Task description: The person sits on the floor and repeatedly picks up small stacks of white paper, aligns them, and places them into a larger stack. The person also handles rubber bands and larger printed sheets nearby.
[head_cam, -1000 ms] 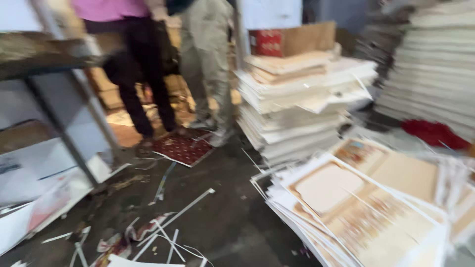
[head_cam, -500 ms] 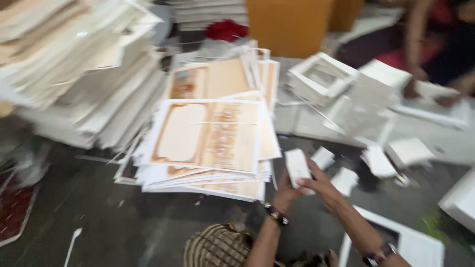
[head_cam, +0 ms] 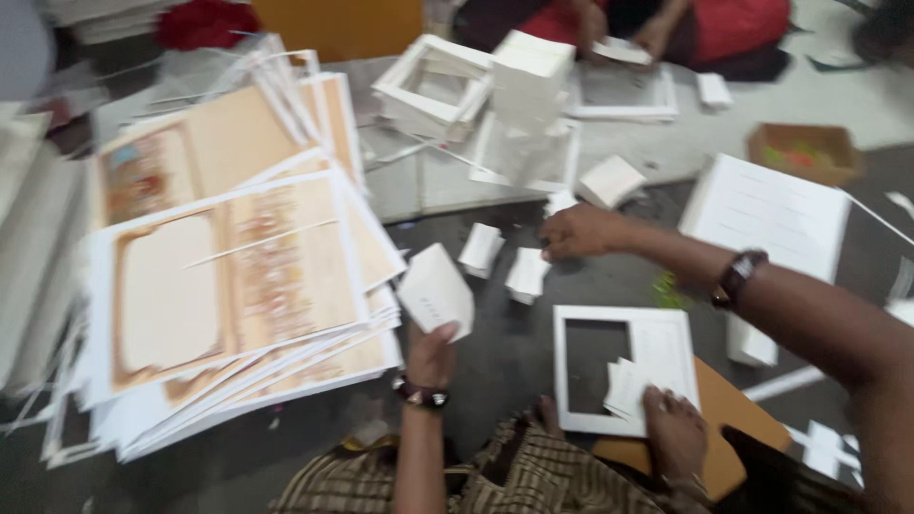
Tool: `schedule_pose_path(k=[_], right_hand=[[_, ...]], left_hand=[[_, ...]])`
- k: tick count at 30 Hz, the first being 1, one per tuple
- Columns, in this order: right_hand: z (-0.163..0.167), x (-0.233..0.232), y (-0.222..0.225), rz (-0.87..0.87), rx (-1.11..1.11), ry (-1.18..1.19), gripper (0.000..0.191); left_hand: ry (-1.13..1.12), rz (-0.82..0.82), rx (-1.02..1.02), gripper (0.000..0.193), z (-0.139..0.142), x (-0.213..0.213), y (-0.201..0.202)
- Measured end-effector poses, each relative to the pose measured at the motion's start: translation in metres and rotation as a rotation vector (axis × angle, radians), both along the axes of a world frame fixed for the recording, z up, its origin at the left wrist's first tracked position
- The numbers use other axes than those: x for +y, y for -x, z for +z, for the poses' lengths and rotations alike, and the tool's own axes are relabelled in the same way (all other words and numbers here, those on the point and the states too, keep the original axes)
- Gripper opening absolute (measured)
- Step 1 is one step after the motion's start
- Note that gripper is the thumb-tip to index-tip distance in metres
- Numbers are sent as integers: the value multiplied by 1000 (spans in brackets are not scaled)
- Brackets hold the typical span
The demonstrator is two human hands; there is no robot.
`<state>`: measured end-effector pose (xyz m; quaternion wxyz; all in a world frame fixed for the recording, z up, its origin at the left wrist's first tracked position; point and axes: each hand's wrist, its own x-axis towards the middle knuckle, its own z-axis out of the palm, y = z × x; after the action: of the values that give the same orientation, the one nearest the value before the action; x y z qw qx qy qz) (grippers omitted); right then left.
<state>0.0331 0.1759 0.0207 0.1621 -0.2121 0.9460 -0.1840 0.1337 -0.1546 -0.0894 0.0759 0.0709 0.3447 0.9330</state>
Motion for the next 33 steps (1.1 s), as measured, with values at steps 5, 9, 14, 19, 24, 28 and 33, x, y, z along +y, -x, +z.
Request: schedule_pose_path(k=[5, 9, 14, 19, 24, 28, 33], right_hand=[[-18, 96, -36, -368, -198, -496, 22], [-55, 119, -80, -801, -164, 78, 21], [-89, 78, -84, -715, 258, 269, 18], [-92, 38, -48, -763, 411, 81, 15], [-103, 29, -34, -777, 394, -121, 17], [-111, 32, -42, -993, 378, 89, 20], [-99, -4, -53, -1091, 163, 1117, 15]], left_hand=[[-68, -46, -18, 70, 8, -3, -12], [-94, -81, 7, 74, 30, 4, -17], [-102, -98, 0, 78, 33, 25, -21], [-48, -94, -111, 77, 6, 30, -29], [-73, -150, -211, 73, -25, 30, -21], [-121, -230, -242, 72, -31, 32, -19], [-363, -312, -165, 75, 1, 42, -17]])
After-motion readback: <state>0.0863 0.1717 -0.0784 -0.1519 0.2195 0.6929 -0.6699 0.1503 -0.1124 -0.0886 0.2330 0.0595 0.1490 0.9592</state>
